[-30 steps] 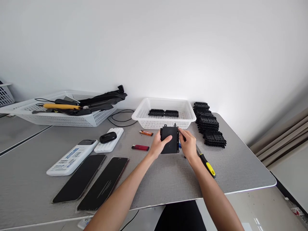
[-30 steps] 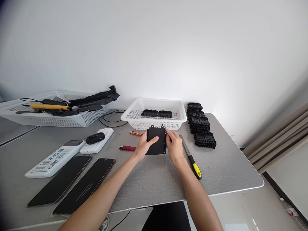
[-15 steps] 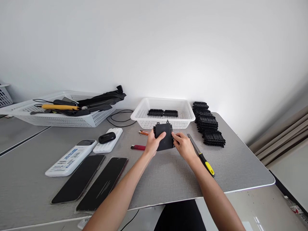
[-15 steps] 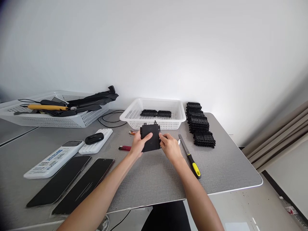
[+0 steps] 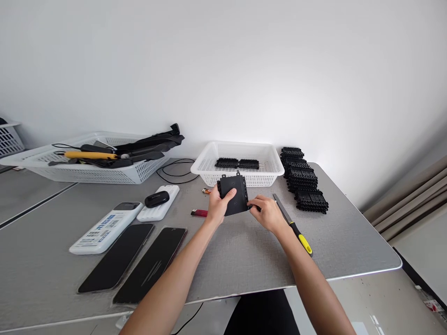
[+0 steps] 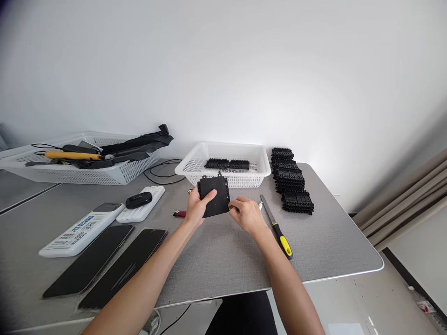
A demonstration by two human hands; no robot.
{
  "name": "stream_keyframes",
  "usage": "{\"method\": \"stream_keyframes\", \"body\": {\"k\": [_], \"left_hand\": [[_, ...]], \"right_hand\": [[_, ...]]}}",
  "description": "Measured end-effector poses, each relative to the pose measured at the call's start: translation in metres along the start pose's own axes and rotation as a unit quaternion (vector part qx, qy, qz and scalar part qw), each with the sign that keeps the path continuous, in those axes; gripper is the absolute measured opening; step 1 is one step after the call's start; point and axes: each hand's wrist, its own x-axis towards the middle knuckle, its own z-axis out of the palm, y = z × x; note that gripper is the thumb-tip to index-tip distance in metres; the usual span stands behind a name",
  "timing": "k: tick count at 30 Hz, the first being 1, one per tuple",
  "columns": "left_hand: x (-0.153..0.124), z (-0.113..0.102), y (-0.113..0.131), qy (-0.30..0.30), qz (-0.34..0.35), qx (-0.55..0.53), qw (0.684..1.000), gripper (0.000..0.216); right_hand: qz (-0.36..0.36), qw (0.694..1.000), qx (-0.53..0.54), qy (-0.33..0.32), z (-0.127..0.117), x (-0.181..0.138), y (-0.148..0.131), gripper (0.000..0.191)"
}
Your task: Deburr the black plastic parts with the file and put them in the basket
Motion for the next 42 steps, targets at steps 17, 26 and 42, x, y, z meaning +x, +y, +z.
{"method": "stream_keyframes", "body": {"k": [17,26,42], "left_hand": [[-0.009,0.009,-0.013,-0.114,0.014,0.018,0.993,0.056],[0.005,-0.004,-0.004,-0.001,0.058,0.039,0.998,0.055],[0.001,-0.014,-0.009,0.016,0.429,0.387,0.816,0.023]], "right_hand": [[0.023,0.976,0.07,0.207,0.016,0.002,0.004,0.04],[0.007,0.998,-0.024,0.05,0.014,-0.002,-0.004,0.035],[0.218,0.912,0.345,-0.04,0.03,0.006,0.01,0.019]]}}
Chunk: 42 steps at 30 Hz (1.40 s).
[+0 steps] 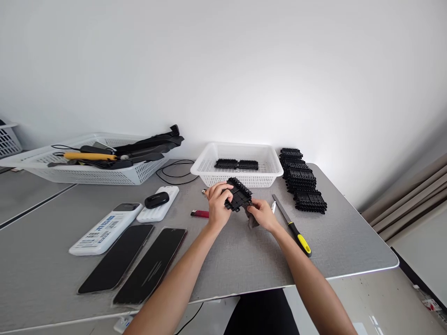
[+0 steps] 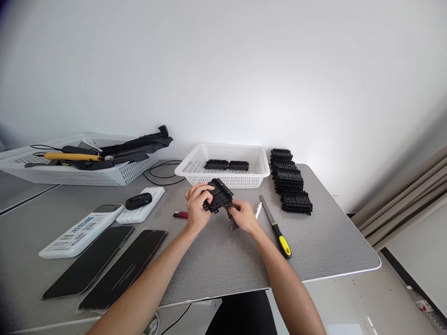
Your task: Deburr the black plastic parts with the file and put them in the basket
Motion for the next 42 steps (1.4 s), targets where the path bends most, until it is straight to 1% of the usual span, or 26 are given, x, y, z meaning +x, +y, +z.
{"method": "stream_keyframes", "body": {"k": [2,3,6,9,12,14,15,16,18,19,21,23,24,26,27,28,29,30,31,32,33,34,35,37,40,42], "left_hand": [[0.0,-0.002,0.001,-0.001,-0.01,0.001,1.0,0.023],[0.0,-0.003,0.002,0.0,-0.019,-0.004,1.0,0.023],[-0.001,-0.004,0.003,0.012,-0.056,-0.03,0.998,0.023],[-0.002,-0.003,0.002,0.016,-0.091,-0.063,0.994,0.024],[-0.002,-0.002,0.001,0.005,-0.09,-0.079,0.993,0.02],[-0.001,0.0,0.002,0.014,-0.092,-0.093,0.991,0.006],[0.0,0.001,0.002,0.028,-0.102,-0.106,0.989,0.007],[0.001,0.003,0.003,0.043,-0.122,-0.125,0.984,0.019],[0.004,0.006,0.004,0.058,-0.194,-0.197,0.959,0.039],[0.004,0.008,0.004,0.044,-0.239,-0.249,0.938,0.045],[0.005,0.011,0.005,-0.025,-0.323,-0.36,0.875,0.051],[0.003,0.013,0.005,-0.103,-0.374,-0.429,0.816,0.055],[0.002,0.014,0.005,-0.133,-0.386,-0.442,0.799,0.056],[0.001,0.015,0.005,-0.155,-0.399,-0.44,0.789,0.058],[0.0,0.015,0.005,-0.15,-0.404,-0.434,0.791,0.059],[0.0,0.015,0.004,-0.14,-0.408,-0.428,0.794,0.059],[-0.001,0.015,0.004,-0.127,-0.413,-0.421,0.798,0.059],[-0.001,0.015,0.004,-0.113,-0.417,-0.415,0.801,0.059],[-0.001,0.015,0.003,-0.103,-0.42,-0.41,0.803,0.058],[-0.001,0.014,0.003,-0.096,-0.422,-0.406,0.805,0.057],[-0.001,0.014,0.003,-0.093,-0.424,-0.402,0.806,0.057],[-0.001,0.014,0.003,-0.089,-0.426,-0.399,0.807,0.057],[-0.001,0.014,0.004,-0.087,-0.428,-0.396,0.807,0.057],[-0.001,0.015,0.004,-0.084,-0.433,-0.394,0.806,0.058],[-0.002,0.015,0.005,-0.079,-0.437,-0.385,0.809,0.058],[-0.001,0.014,0.005,-0.076,-0.43,-0.38,0.815,0.057]], "right_hand": [[-0.019,1.0,0.008,0.01,-0.002,0.0,-0.001,0.021],[-0.026,0.999,0.032,0.022,-0.003,0.001,-0.002,0.021],[-0.01,0.984,0.169,0.047,-0.006,0.0,-0.008,0.02],[0.028,0.962,0.27,0.012,-0.006,-0.001,-0.012,0.035],[0.037,0.957,0.286,-0.02,-0.005,-0.003,-0.013,0.041],[0.036,0.953,0.3,-0.006,-0.005,-0.002,-0.012,0.043],[0.034,0.95,0.311,0.011,-0.005,-0.002,-0.01,0.044],[0.03,0.946,0.323,0.03,-0.005,-0.001,-0.009,0.045],[0.019,0.937,0.343,0.072,-0.006,0.002,-0.006,0.046],[0.011,0.933,0.348,0.093,-0.006,0.003,-0.005,0.046],[-0.004,0.931,0.341,0.128,-0.007,0.005,-0.003,0.047],[-0.02,0.939,0.306,0.153,-0.009,0.005,-0.001,0.046],[-0.025,0.947,0.277,0.16,-0.011,0.005,-0.001,0.045],[-0.027,0.97,0.176,0.164,-0.017,0.003,-0.003,0.039],[-0.022,0.981,0.093,0.169,-0.021,0.002,-0.005,0.034],[-0.01,0.984,-0.012,0.178,-0.025,0.0,-0.008,0.029],[0.008,0.972,-0.133,0.191,-0.029,-0.002,-0.011,0.025],[0.032,0.945,-0.252,0.207,-0.034,-0.005,-0.013,0.024],[0.061,0.91,-0.35,0.215,-0.038,-0.007,-0.015,0.023],[0.092,0.875,-0.423,0.216,-0.041,-0.009,-0.016,0.022],[0.122,0.848,-0.471,0.208,-0.043,-0.011,-0.016,0.021],[0.148,0.831,-0.501,0.191,-0.045,-0.013,-0.015,0.023],[0.169,0.822,-0.517,0.171,-0.046,-0.015,-0.013,0.027],[0.189,0.815,-0.532,0.133,-0.046,-0.017,-0.01,0.029],[0.179,0.82,-0.534,0.105,-0.044,-0.017,-0.006,0.018],[0.152,0.835,-0.514,0.126,-0.043,-0.015,-0.008,0.018]]}}
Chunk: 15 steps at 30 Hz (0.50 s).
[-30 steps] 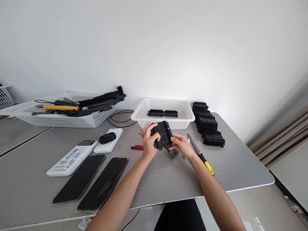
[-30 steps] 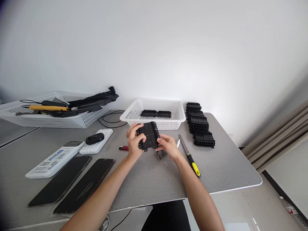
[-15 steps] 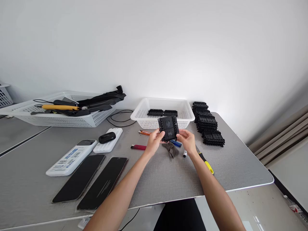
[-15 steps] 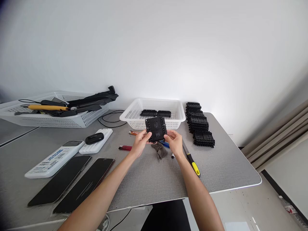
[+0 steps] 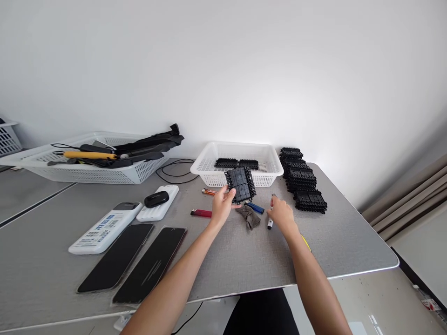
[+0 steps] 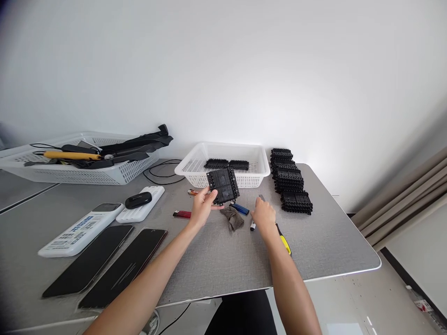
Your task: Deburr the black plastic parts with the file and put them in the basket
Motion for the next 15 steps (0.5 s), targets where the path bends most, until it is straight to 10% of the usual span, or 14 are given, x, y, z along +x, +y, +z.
{"method": "stream_keyframes", "body": {"k": [6,15], "left_hand": [[0.0,-0.001,0.003,-0.01,0.04,0.015,0.999,0.054],[0.003,-0.003,-0.002,0.007,0.046,0.057,0.997,0.05]], "right_hand": [[-0.122,0.938,0.279,0.165,-0.014,0.005,-0.005,0.029],[-0.157,0.868,0.422,0.208,-0.013,0.002,-0.007,0.029]]}}
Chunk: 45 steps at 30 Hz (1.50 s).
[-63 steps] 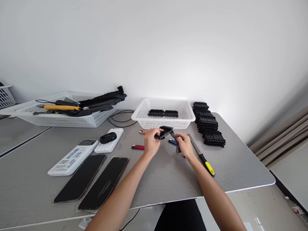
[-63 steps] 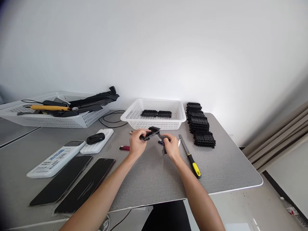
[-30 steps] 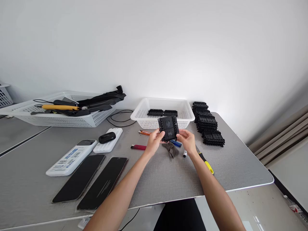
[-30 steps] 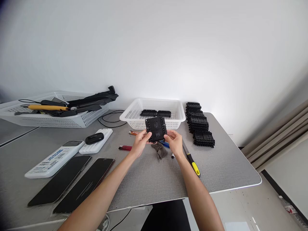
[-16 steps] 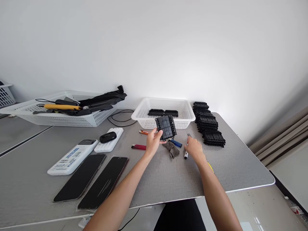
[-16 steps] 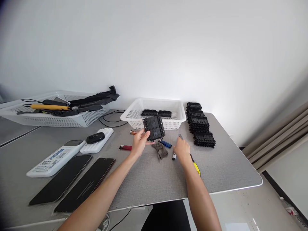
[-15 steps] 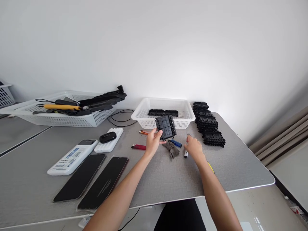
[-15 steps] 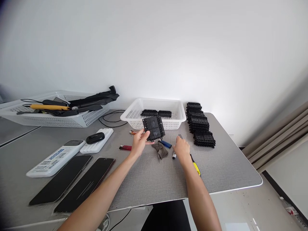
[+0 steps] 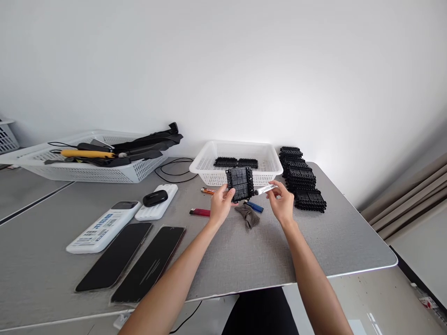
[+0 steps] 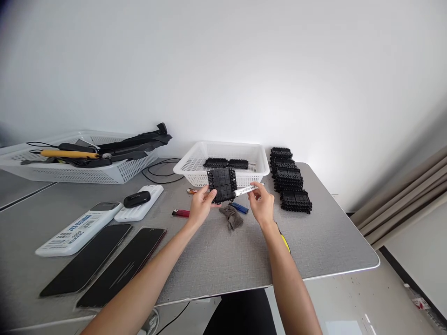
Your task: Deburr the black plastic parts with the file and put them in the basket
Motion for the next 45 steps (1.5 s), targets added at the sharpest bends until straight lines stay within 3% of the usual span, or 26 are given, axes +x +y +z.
{"method": "stream_keyframes", "body": {"k": [4,11,25,40,45], "left_hand": [[-0.002,0.002,0.002,-0.026,-0.007,0.0,1.0,0.055],[-0.009,0.007,0.007,-0.087,-0.01,0.002,0.996,0.055],[-0.013,0.01,0.016,-0.119,-0.015,-0.007,0.993,0.059],[-0.018,0.012,0.017,-0.119,0.004,0.013,0.993,0.056],[-0.016,0.012,0.018,-0.114,-0.006,0.0,0.993,0.06]], "right_hand": [[0.057,0.992,0.106,-0.036,0.005,-0.002,-0.002,0.033],[0.076,0.98,0.128,-0.134,0.017,-0.007,-0.002,0.026],[0.045,0.985,0.053,-0.156,0.018,-0.009,0.004,0.025],[0.037,0.983,0.071,-0.166,0.016,-0.008,0.005,0.025],[0.068,0.977,0.115,-0.164,0.016,-0.008,0.002,0.027]]}}
